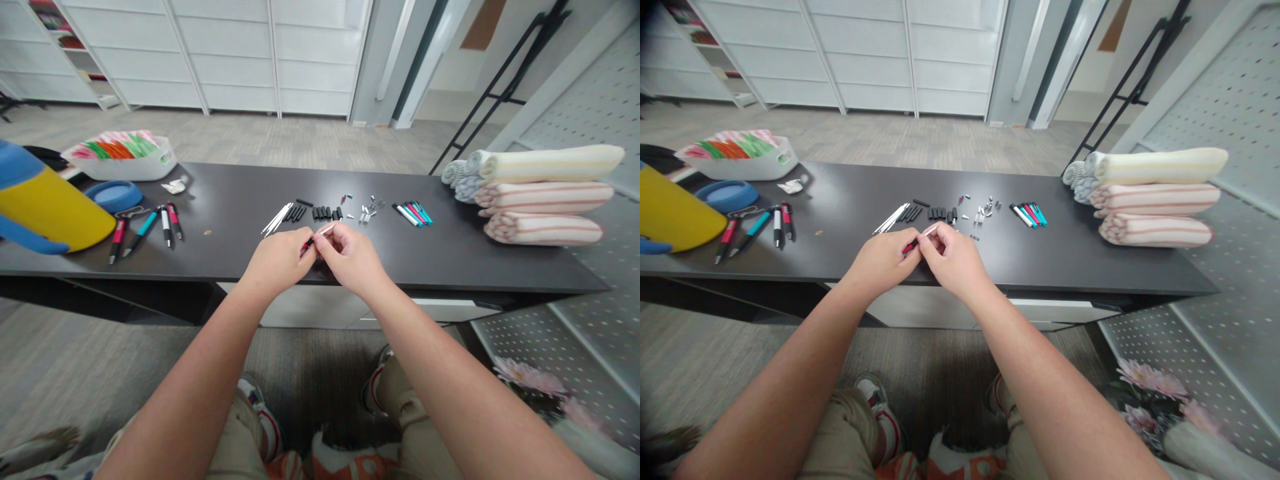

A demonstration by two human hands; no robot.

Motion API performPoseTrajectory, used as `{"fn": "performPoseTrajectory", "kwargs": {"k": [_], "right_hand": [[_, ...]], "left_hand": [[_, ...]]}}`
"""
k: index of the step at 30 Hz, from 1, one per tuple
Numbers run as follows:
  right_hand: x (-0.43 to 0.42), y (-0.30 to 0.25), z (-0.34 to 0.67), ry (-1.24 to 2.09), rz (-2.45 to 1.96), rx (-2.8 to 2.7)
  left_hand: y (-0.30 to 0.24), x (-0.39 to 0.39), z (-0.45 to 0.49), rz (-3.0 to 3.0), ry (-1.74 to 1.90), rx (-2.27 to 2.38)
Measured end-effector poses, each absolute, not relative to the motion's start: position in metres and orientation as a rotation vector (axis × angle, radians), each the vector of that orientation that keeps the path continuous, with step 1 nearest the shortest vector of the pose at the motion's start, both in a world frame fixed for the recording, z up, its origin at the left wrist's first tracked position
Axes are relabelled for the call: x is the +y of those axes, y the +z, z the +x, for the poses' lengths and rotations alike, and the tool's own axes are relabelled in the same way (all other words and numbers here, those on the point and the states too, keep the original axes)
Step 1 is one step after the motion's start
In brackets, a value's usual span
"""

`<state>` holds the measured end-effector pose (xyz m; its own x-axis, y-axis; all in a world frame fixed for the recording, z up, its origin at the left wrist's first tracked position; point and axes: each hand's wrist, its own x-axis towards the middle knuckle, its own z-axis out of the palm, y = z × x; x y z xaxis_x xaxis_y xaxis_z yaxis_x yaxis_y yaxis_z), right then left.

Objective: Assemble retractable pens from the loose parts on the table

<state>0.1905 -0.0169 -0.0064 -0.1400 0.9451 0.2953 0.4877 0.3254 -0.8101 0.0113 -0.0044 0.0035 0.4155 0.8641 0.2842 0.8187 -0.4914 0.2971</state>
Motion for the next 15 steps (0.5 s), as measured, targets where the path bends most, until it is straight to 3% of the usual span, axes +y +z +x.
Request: {"fn": "performPoseTrajectory", "kwargs": {"k": [15], "right_hand": [[-0.0184,-0.0047,0.189,0.673,-1.299,-1.775]], "left_hand": [[0.0036,-0.0053,0.0119,2.558,0.599,1.541]]}}
